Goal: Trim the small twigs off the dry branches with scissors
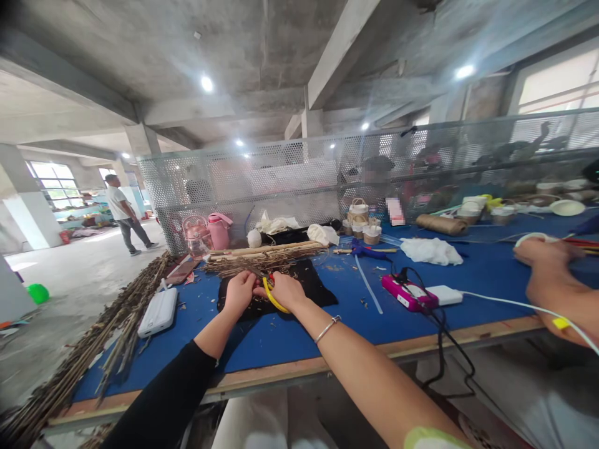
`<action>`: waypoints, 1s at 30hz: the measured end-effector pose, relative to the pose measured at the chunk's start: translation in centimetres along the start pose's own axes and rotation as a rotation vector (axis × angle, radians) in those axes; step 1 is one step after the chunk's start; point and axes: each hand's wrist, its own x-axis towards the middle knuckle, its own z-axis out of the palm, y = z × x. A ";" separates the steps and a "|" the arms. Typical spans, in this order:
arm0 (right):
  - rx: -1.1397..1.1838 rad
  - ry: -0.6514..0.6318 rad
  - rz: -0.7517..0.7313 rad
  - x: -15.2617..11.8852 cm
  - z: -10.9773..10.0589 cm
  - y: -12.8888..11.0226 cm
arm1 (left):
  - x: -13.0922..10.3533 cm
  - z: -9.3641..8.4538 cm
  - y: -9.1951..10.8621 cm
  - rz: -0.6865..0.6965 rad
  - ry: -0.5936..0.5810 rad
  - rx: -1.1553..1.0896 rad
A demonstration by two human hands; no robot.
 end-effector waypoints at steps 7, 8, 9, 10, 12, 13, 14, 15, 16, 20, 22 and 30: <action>0.048 -0.003 -0.009 0.0 0.1 0.3 | 0.3 0.4 -0.1 -0.115 0.022 -0.209; 0.060 -0.015 -0.017 0.0 0.1 0.3 | 0.3 0.4 0.0 -0.136 0.029 -0.245; 0.070 -0.025 -0.025 0.0 0.1 0.3 | 0.3 0.4 0.1 -0.150 0.034 -0.270; 0.078 -0.033 -0.033 0.0 0.1 0.4 | 0.3 0.3 0.2 -0.156 0.039 -0.281; 0.090 -0.035 -0.042 -0.1 0.1 0.3 | 0.2 0.2 0.5 -0.148 0.042 -0.273; 0.092 -0.034 -0.042 -0.1 0.1 0.3 | 0.2 0.2 0.5 -0.138 0.039 -0.261; 0.093 -0.033 -0.037 0.0 0.1 0.3 | 0.2 0.1 0.6 -0.125 0.036 -0.247; 0.094 -0.034 -0.031 0.0 0.0 0.2 | 0.1 0.1 0.7 -0.113 0.036 -0.233; 0.095 -0.033 -0.023 0.0 0.0 0.2 | 0.1 0.1 0.7 -0.102 0.037 -0.220; 0.100 -0.026 -0.002 0.0 -0.3 0.0 | 0.1 0.1 0.5 -0.095 0.041 -0.215; 0.103 -0.026 0.003 0.1 -0.2 0.1 | 0.2 0.2 0.3 -0.094 0.026 -0.216; 0.094 -0.030 -0.008 0.2 0.7 0.3 | 0.0 -0.2 0.3 0.039 0.050 0.057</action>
